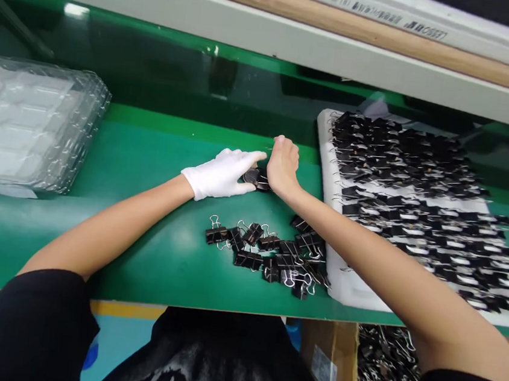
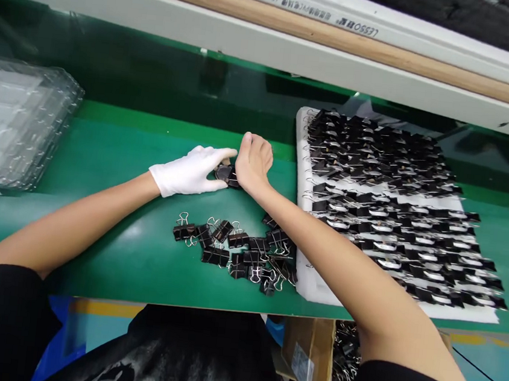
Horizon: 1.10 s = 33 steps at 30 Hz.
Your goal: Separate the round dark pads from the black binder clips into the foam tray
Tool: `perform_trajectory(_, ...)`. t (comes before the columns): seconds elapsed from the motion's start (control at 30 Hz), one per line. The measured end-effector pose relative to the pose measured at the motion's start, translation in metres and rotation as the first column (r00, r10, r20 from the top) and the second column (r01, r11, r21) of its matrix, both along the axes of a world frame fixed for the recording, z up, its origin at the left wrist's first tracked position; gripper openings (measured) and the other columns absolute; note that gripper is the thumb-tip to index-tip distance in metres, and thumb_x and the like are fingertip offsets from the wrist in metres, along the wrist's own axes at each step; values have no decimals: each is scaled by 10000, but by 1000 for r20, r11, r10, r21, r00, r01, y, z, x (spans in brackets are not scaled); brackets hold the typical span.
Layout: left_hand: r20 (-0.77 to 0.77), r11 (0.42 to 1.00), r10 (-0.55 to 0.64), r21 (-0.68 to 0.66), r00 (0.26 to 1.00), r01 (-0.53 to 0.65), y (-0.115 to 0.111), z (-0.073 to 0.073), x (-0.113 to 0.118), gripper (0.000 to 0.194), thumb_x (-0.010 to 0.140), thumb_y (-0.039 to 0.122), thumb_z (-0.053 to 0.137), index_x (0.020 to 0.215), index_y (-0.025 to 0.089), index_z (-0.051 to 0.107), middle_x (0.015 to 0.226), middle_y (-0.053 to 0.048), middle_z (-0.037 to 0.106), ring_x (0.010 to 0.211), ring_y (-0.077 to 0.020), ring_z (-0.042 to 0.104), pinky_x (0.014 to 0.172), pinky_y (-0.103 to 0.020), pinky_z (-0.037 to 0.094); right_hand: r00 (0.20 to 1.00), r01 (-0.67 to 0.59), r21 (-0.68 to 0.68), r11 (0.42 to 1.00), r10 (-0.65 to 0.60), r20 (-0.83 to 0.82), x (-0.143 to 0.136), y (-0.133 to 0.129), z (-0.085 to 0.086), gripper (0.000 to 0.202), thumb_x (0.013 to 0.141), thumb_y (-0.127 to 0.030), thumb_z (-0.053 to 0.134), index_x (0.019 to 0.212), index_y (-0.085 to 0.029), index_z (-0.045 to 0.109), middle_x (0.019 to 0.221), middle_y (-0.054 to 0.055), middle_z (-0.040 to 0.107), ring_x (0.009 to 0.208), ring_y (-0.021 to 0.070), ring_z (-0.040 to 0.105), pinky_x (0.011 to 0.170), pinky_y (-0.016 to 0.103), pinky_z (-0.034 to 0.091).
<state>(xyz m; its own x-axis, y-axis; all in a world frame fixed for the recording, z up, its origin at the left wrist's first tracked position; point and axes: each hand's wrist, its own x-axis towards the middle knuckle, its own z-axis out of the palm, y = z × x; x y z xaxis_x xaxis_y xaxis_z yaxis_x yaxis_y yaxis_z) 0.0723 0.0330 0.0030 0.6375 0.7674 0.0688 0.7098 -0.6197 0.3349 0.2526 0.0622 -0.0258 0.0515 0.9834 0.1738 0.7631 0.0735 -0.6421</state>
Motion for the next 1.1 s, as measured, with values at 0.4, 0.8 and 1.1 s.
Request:
perform_trajectory(0.4, -116, 958, 167, 256, 979, -133, -29, 26, -19, 711, 920, 606, 602, 1555, 316, 465, 1587, -170, 447, 1405, -458, 424, 1107, -582, 306, 552, -793, -304, 528, 834, 8, 50, -87, 84, 286, 928, -352, 680, 1183, -240, 745, 1205, 83, 702, 1082, 233, 660, 1003, 414, 514)
perform_trajectory(0.8, -349, 966, 16, 246, 937, 75, -9, 44, -43, 441, 979, 501, 533, 1315, 263, 690, 1060, -126, 738, 1068, -325, 667, 964, -443, 390, 865, -490, -269, 829, 425, -265, 54, -53, 68, 285, 888, -457, 713, 807, -189, 659, 846, 67, 758, 765, 174, 696, 735, 312, 538)
perform_trajectory(1.1, -303, 975, 107, 219, 947, -40, 0, 21, -41, 541, 952, 620, 569, 1316, 236, 683, 1165, -131, 699, 1119, -338, 621, 953, -427, 395, 943, -179, -402, 898, 273, 192, 45, -38, 57, 438, 927, -553, 650, 646, -224, 586, 590, 41, 678, 659, 213, 691, 713, 340, 499)
